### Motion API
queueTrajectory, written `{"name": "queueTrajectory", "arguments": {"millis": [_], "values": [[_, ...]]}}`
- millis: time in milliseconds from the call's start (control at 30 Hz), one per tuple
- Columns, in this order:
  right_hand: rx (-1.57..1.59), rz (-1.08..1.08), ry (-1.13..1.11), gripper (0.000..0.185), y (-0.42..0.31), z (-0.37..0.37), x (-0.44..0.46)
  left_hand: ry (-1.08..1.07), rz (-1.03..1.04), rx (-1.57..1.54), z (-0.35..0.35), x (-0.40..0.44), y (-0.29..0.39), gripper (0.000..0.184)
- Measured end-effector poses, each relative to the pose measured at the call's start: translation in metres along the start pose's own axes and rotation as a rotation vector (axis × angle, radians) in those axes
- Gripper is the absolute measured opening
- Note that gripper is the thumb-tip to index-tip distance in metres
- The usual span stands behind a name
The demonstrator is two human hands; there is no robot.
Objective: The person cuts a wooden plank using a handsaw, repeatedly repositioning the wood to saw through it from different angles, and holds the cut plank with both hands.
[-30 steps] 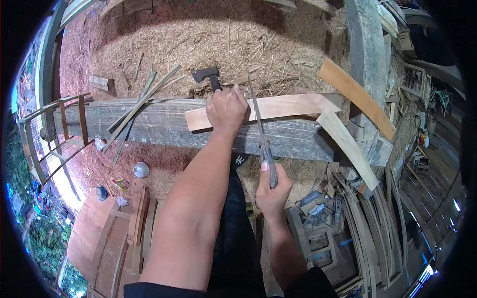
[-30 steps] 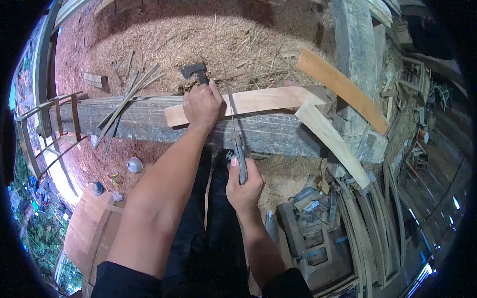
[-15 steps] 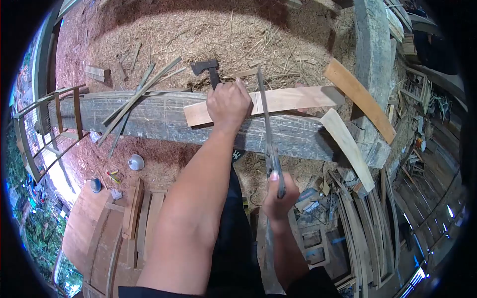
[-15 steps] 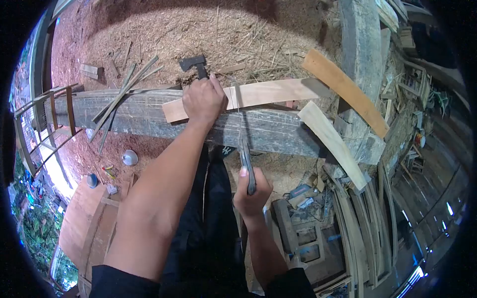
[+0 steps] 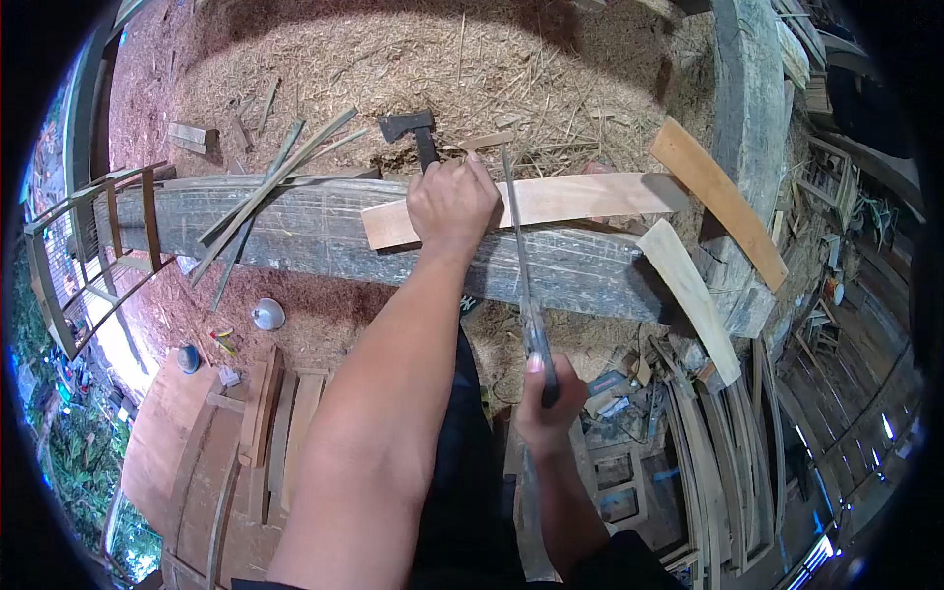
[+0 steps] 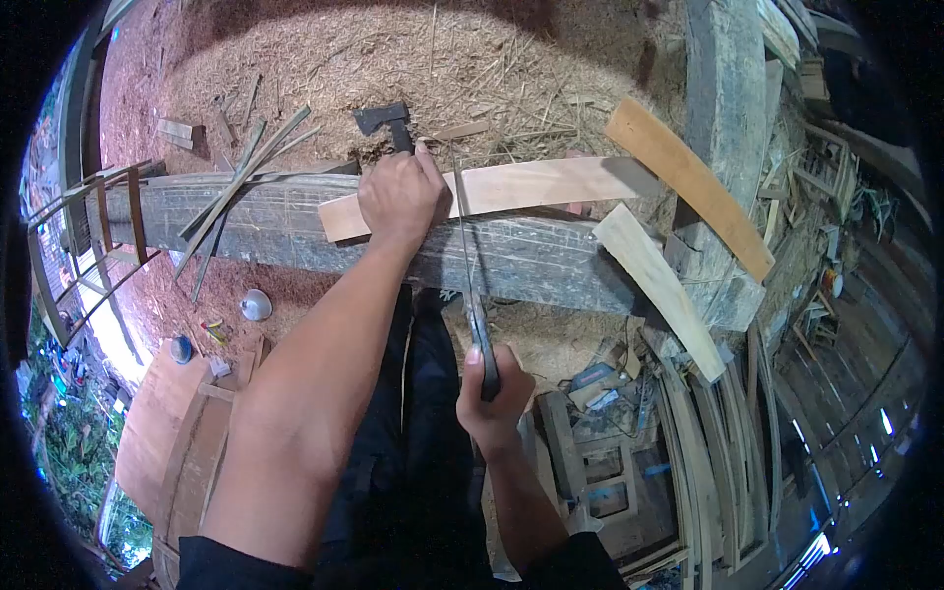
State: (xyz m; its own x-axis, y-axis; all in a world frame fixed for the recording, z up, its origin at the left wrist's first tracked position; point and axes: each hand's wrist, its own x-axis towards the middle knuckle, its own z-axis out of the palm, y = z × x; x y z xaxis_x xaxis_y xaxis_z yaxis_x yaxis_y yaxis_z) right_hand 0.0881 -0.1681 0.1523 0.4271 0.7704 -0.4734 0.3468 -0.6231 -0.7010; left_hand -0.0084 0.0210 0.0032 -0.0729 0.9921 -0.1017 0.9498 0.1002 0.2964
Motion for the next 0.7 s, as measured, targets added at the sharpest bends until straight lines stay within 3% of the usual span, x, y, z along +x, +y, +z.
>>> {"name": "queueTrajectory", "arguments": {"millis": [433, 500, 633, 700], "values": [[0.037, -0.011, 0.009, 0.033, -0.020, 0.014, 0.028, 0.001, 0.041, 0.025, -0.002, 0.003, 0.000, 0.041], [0.340, 0.089, 0.010, 0.030, 0.011, 0.018, 0.025, 0.014, 0.040, -0.002, -0.001, 0.003, -0.002, 0.041], [0.186, 0.075, -0.044, 0.031, -0.005, -0.007, 0.035, 0.018, 0.039, -0.024, 0.001, -0.002, -0.002, 0.042], [-0.041, 0.047, -0.115, 0.030, -0.025, 0.004, 0.025, -0.011, 0.022, -0.011, -0.001, 0.001, 0.000, 0.043]]}}
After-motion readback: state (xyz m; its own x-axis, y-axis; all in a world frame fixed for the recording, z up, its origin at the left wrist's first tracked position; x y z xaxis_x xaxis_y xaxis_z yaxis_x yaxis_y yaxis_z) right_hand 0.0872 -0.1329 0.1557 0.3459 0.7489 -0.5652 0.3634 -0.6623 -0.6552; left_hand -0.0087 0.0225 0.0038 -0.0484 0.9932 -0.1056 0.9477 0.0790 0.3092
